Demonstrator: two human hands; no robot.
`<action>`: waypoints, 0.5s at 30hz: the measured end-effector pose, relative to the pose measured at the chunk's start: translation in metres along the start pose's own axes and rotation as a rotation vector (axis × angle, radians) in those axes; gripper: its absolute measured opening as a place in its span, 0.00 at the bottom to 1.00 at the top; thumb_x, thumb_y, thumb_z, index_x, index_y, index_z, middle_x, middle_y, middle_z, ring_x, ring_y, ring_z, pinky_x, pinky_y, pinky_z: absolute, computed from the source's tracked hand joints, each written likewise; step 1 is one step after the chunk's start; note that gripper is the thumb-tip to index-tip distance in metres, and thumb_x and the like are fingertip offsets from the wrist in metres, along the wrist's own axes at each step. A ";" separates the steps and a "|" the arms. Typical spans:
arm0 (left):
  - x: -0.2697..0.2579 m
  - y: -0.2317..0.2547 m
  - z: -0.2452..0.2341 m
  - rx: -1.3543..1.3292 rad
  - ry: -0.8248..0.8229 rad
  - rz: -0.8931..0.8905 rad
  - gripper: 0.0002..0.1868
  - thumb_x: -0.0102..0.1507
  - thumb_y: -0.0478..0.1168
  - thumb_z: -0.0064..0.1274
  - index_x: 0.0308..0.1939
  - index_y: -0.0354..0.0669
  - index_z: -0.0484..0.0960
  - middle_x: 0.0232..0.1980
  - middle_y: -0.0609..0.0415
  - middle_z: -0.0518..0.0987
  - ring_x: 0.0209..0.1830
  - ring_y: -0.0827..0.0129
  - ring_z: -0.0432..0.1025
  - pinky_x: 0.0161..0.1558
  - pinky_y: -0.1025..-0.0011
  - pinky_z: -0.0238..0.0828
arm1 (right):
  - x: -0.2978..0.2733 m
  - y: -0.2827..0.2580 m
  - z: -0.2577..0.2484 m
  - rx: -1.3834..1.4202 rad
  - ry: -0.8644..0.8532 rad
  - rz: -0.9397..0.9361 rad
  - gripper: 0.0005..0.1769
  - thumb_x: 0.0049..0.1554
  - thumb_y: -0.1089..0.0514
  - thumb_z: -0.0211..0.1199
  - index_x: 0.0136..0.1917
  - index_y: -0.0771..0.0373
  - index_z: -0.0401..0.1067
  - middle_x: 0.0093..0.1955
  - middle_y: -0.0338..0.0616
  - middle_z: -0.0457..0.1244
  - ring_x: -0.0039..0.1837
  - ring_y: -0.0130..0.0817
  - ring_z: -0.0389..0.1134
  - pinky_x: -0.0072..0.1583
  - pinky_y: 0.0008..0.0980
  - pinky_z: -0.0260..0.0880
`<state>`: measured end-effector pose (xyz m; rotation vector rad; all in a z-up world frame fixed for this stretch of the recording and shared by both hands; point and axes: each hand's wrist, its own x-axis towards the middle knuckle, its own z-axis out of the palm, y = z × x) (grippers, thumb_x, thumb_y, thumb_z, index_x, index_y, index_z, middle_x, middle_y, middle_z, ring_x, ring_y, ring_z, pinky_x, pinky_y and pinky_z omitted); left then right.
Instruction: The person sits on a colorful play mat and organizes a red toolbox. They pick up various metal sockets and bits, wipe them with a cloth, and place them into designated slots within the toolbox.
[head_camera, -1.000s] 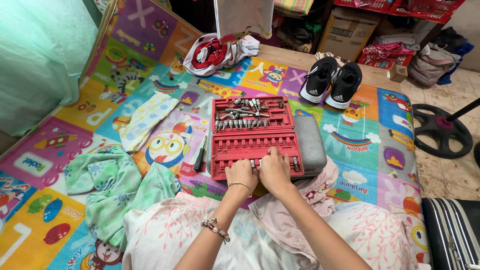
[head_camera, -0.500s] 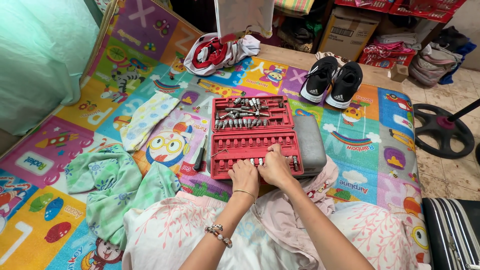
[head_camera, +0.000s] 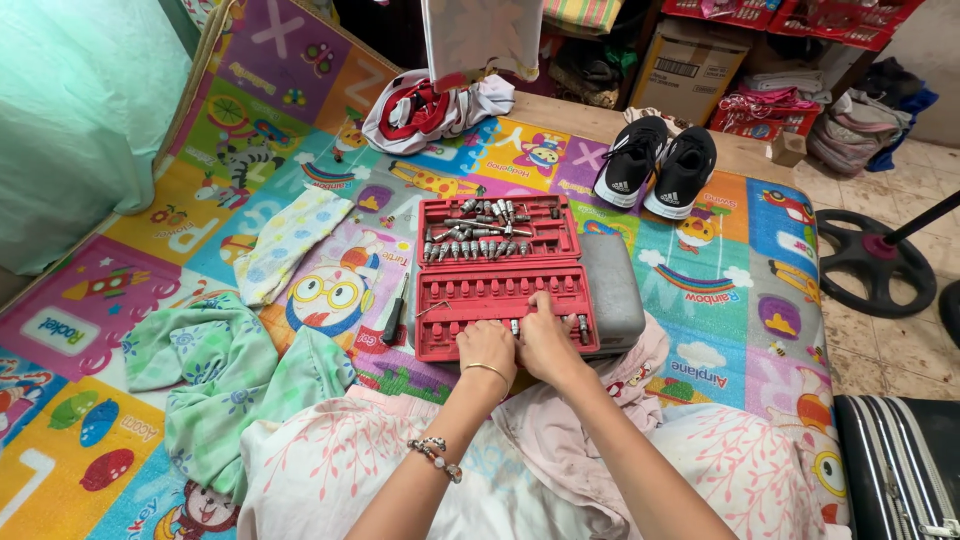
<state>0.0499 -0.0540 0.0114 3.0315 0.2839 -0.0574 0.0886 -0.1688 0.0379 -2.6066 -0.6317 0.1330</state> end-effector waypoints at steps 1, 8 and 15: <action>-0.003 0.004 -0.002 0.003 -0.003 -0.010 0.24 0.58 0.40 0.58 0.54 0.27 0.74 0.52 0.39 0.76 0.54 0.50 0.71 0.55 0.54 0.67 | 0.000 0.002 0.000 0.001 -0.017 0.002 0.07 0.53 0.61 0.67 0.37 0.65 0.72 0.72 0.59 0.50 0.60 0.57 0.65 0.69 0.82 0.42; -0.017 0.000 -0.015 -0.135 0.022 -0.034 0.23 0.57 0.38 0.58 0.51 0.30 0.70 0.53 0.38 0.72 0.56 0.47 0.68 0.58 0.50 0.62 | 0.006 0.016 0.009 0.120 -0.033 -0.042 0.17 0.51 0.55 0.69 0.29 0.68 0.71 0.69 0.58 0.51 0.77 0.53 0.48 0.67 0.84 0.36; -0.015 -0.009 -0.008 -0.186 0.061 0.008 0.18 0.61 0.41 0.54 0.48 0.32 0.71 0.51 0.38 0.74 0.54 0.47 0.70 0.56 0.48 0.63 | 0.020 0.032 0.015 0.067 -0.107 -0.123 0.22 0.54 0.51 0.64 0.29 0.73 0.68 0.57 0.65 0.59 0.77 0.54 0.49 0.65 0.68 0.54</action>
